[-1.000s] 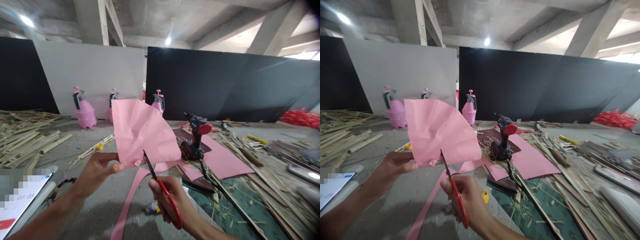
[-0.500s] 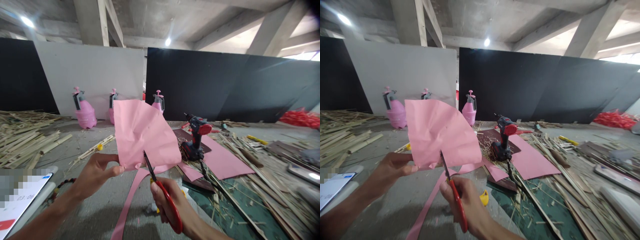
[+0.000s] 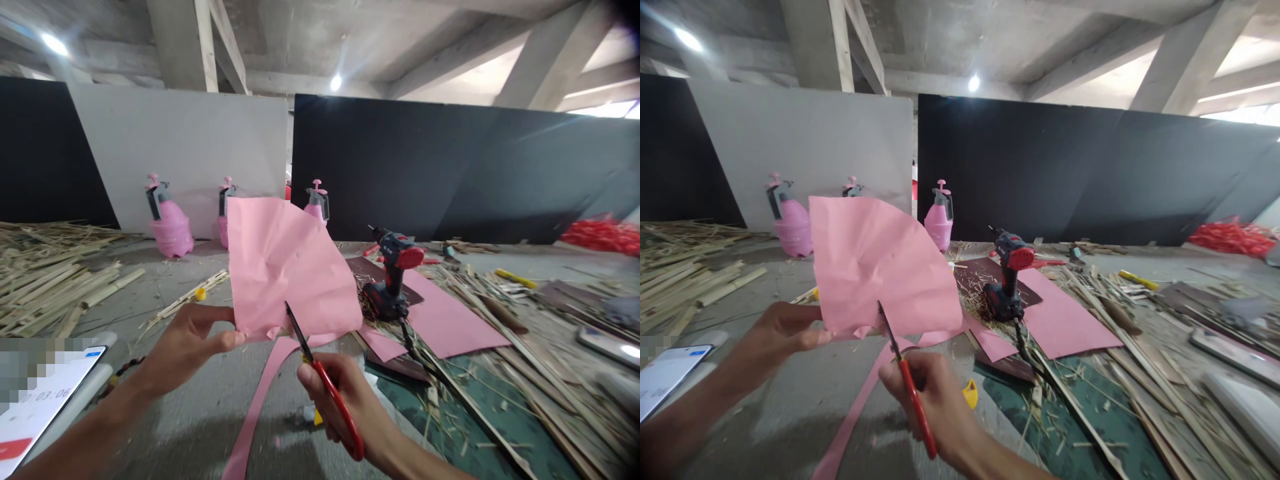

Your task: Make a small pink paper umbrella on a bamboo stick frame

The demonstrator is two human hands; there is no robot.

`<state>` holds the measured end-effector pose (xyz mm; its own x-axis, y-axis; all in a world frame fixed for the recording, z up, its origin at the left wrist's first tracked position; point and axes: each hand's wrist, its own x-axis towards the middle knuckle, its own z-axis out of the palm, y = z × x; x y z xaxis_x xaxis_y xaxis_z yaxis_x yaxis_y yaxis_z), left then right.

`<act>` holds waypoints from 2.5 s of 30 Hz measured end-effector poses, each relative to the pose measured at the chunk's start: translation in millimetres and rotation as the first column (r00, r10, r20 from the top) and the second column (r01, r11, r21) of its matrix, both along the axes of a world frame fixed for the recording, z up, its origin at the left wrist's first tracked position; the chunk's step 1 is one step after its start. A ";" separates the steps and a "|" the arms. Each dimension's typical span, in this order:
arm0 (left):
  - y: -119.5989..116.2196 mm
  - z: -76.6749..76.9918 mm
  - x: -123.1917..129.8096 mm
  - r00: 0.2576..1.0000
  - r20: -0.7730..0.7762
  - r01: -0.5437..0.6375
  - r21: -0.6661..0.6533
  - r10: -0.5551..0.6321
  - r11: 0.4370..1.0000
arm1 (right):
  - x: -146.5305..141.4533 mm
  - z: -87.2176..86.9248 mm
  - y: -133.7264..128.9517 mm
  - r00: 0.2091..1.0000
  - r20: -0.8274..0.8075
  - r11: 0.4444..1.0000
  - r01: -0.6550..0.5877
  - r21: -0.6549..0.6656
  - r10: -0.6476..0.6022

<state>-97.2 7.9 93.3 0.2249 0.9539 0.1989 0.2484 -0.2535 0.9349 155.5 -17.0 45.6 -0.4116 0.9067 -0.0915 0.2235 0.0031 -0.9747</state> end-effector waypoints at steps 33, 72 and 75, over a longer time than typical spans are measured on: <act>2.2 -3.2 -1.2 0.994 -0.007 0.110 0.030 -0.110 0.993 | 1.6 0.4 -2.1 0.999 0.021 0.997 -0.036 0.063 0.035; -0.2 -3.2 6.9 0.963 0.223 0.177 -0.111 -0.149 0.978 | -0.8 -8.4 -0.7 0.990 -0.124 0.995 -0.053 0.089 0.064; 1.2 -4.1 4.2 0.968 0.203 0.173 -0.112 -0.148 0.979 | -0.4 -6.1 0.6 0.996 -0.077 0.994 -0.031 0.108 0.039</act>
